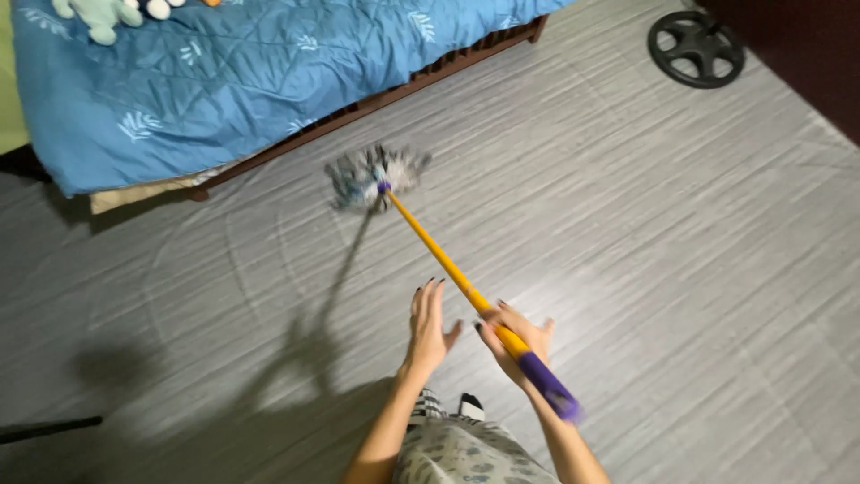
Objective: The person mops the floor of a bedroom using a yellow and purple mop. They move the mop back and forth across the gray tiled floor, navigating around furniture such as a bed, a desk, and a fan.
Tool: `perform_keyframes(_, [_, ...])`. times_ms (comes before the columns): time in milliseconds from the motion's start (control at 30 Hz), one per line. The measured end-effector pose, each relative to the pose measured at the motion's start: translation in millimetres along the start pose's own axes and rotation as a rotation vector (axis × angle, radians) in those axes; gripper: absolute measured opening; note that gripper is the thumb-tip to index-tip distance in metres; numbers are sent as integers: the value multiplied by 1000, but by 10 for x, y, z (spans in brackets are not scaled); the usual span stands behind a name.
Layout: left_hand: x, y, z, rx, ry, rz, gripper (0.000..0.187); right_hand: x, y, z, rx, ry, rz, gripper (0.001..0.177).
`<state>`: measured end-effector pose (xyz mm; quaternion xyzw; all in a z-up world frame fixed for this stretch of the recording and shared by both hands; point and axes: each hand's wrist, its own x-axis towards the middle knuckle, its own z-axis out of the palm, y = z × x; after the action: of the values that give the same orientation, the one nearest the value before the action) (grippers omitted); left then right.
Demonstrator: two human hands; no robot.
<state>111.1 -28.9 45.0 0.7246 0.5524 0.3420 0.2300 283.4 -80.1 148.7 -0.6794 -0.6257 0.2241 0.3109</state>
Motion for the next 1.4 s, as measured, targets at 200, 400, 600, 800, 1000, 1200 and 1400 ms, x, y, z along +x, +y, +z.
perform_keyframes(200, [168, 1219, 432, -257, -164, 545, 95, -1282, 395, -1618, 84, 98, 40, 8])
perform_keyframes(400, [-567, 1850, 1129, -316, -789, 523, 34, -1676, 177, -2467, 381, 122, -442, 38])
perform_keyframes(600, [-351, 1700, 1095, -239, -842, 516, 35, -1490, 317, -2143, 522, 195, -539, 33])
perform_keyframes(800, [291, 1046, 1125, -248, -624, 476, 58, -910, 296, -1479, 653, 283, -243, 32])
perform_keyframes(1000, [721, 393, 975, 52, -234, 113, 97, 94, 571, -408, 584, 300, -196, 29])
perform_keyframes(1200, [720, -184, 597, 77, -140, -131, 90, 1560, 493, 452, 493, 254, -311, 20])
perform_keyframes(1400, [666, -304, 304, 133, -88, -75, 84, 2714, 740, 1259, 429, 139, -386, 10])
